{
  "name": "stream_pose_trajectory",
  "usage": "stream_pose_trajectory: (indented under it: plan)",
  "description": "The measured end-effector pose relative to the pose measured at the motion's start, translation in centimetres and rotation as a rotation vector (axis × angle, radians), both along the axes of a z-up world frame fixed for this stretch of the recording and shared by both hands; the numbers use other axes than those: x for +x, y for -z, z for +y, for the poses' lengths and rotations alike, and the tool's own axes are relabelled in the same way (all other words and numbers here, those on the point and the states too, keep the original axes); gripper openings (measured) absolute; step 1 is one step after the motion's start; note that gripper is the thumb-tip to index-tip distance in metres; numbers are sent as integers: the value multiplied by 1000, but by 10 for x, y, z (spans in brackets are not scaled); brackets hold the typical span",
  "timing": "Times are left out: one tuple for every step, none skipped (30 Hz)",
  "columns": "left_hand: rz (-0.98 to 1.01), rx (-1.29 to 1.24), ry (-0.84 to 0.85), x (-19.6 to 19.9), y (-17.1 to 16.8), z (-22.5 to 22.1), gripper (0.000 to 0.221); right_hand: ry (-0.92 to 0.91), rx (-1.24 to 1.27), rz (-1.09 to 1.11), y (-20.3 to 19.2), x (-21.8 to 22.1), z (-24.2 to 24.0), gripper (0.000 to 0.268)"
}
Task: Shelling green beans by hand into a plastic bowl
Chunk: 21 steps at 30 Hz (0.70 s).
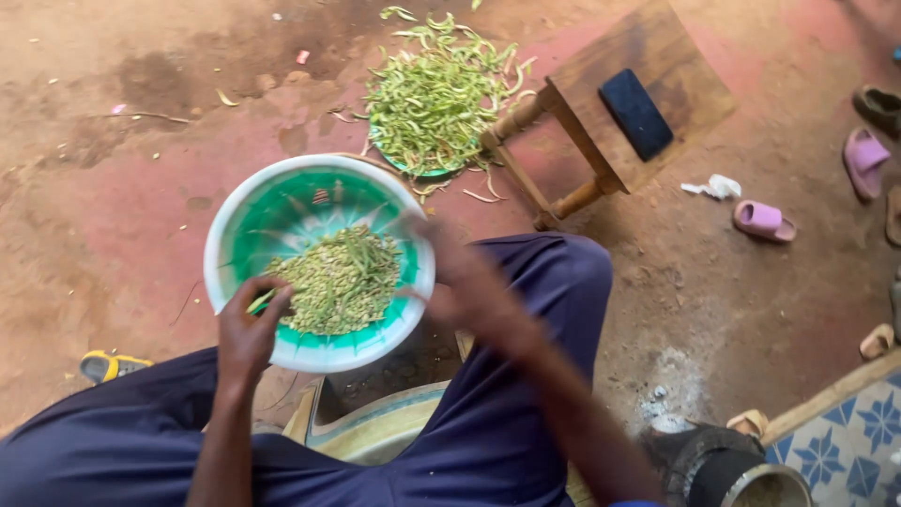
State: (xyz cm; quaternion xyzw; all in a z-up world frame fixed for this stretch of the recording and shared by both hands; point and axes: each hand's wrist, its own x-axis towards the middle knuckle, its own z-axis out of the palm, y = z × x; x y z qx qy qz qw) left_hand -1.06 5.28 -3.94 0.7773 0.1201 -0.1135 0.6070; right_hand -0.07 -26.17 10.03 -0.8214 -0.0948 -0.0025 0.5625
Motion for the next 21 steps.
stream_pose_trajectory:
  plan:
    - [8, 2, 13, -1, -9, -2, 24, 13, 2, 8, 9, 21, -60, 72]
    - [40, 31, -6, -2, -18, -4, 23, 120, -68, -98, 14, 36, -120, 67]
    - [66, 57, -27, 0, -26, -6, 21, 223, -143, -209, 15, 49, -182, 62]
    - [68, 57, -17, 3, -30, -9, 21, 233, -144, -207, 35, 65, -232, 62]
    - [130, 106, -5, 4, -34, -13, 16, 351, -441, 3, 54, 84, -283, 79]
    - [192, 155, 8, 5, -38, -17, 13, 464, -736, 221, 74, 103, -333, 95]
    - [195, 157, 8, 8, -36, -19, 13, 463, -734, 224, 95, 110, -360, 95]
    - [183, 180, 48, 10, -33, -21, 14, 465, -832, 402, 116, 118, -387, 107]
    - [173, 204, 87, 10, -31, -21, 15, 462, -927, 582, 138, 124, -413, 121]
    - [178, 208, 86, 9, -29, -20, 15, 458, -924, 587, 132, 129, -404, 121]
    - [167, 241, 117, 12, -26, -20, 15, 454, -880, 664, 124, 136, -398, 113]
    - [155, 275, 148, 14, -23, -20, 14, 448, -834, 741, 117, 142, -391, 105]
    - [157, 277, 148, 16, -20, -20, 14, 447, -832, 743, 127, 145, -398, 105]
    - [151, 289, 158, 18, -17, -19, 15, 401, -871, 732, 136, 147, -404, 108]
    - [147, 302, 167, 17, -14, -17, 15, 352, -909, 722, 146, 148, -410, 111]
    - [153, 304, 166, 16, -15, -17, 15, 348, -908, 726, 161, 143, -419, 111]
    - [162, 314, 168, 17, -14, -18, 16, 327, -929, 579, 174, 139, -427, 104]
    - [172, 323, 170, 17, -14, -17, 16, 306, -945, 431, 188, 135, -436, 97]
    - [177, 323, 173, 16, -13, -17, 16, 305, -946, 436, 182, 132, -426, 97]
    - [173, 327, 180, 15, -11, -17, 15, 303, -1014, 371, 175, 129, -415, 96]
    - [169, 333, 181, 13, -10, -17, 14, 295, -1079, 299, 169, 129, -404, 97]
